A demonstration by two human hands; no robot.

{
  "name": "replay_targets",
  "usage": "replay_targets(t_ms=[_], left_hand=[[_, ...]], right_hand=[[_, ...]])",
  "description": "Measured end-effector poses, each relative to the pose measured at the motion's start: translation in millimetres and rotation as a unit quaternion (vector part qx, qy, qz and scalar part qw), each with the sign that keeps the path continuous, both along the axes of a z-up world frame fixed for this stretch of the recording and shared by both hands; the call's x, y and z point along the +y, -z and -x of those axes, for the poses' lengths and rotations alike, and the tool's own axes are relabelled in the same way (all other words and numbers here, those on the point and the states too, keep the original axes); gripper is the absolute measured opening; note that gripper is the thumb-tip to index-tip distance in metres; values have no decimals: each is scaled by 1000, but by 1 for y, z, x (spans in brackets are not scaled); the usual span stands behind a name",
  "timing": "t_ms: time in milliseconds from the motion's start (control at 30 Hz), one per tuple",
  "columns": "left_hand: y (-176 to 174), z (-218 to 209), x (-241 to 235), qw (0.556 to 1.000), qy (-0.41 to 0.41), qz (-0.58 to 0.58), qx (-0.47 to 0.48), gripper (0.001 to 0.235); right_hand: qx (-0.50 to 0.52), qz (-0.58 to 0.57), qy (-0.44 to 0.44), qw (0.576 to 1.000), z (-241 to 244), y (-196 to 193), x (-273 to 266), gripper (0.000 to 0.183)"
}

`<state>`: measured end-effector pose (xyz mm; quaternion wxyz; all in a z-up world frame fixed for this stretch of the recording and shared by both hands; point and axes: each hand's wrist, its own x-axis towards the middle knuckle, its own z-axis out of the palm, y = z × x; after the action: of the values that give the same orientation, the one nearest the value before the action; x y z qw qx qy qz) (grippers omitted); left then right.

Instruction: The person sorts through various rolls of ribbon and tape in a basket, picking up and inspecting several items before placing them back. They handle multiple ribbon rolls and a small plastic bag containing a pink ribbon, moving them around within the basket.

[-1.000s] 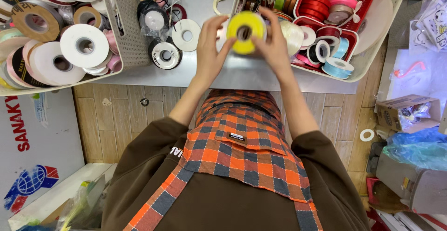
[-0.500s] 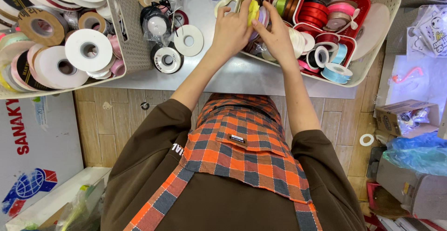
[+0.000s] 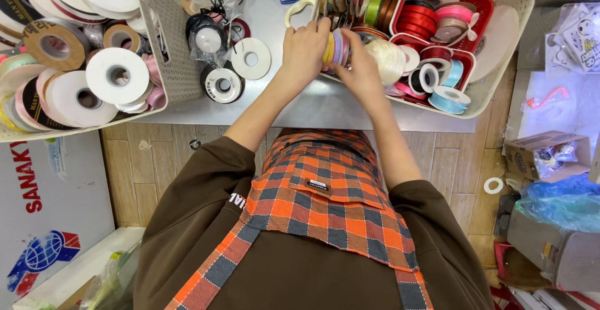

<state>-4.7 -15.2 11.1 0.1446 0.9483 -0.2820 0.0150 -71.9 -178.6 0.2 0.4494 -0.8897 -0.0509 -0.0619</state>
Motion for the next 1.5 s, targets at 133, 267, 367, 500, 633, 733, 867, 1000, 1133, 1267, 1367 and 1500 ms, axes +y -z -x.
replay_targets(t_ms=[133, 267, 367, 500, 633, 733, 867, 1000, 1133, 1267, 1367, 1500], left_hand=[[-8, 0, 1, 998, 37, 23, -41, 88], [-18, 2, 1, 992, 43, -26, 119, 100], [-27, -3, 13, 970, 72, 158, 172, 88], [-24, -4, 23, 940, 54, 233, 245, 85], [-11, -3, 17, 978, 56, 182, 85, 79], [-2, 5, 14, 994, 18, 81, 66, 74], [6, 4, 17, 998, 34, 47, -21, 65], [7, -4, 16, 998, 27, 32, 41, 74], [-10, -1, 13, 986, 19, 125, 104, 70], [-39, 10, 9, 924, -34, 264, 273, 79], [-56, 16, -5, 892, 42, 373, 252, 85], [-64, 18, -46, 874, 135, 393, 253, 85]], right_hand=[[-48, 47, 43, 997, 7, 10, 16, 82], [58, -3, 45, 997, 9, 5, 12, 76], [62, -125, 54, 989, 15, -4, 8, 71], [-15, -163, 77, 984, 21, -6, 12, 76], [4, -126, 49, 991, 14, -2, 16, 85], [-25, -39, 39, 998, 12, 2, 18, 95], [5, -30, 30, 999, 10, 5, 15, 103], [70, -12, 30, 997, 4, 7, 17, 107], [-14, -100, 42, 994, 4, -3, 17, 105], [-45, -206, 66, 975, 21, -23, 9, 97], [-99, -145, 101, 979, 32, -40, -3, 94], [-57, -58, 181, 980, 57, -55, -35, 89]])
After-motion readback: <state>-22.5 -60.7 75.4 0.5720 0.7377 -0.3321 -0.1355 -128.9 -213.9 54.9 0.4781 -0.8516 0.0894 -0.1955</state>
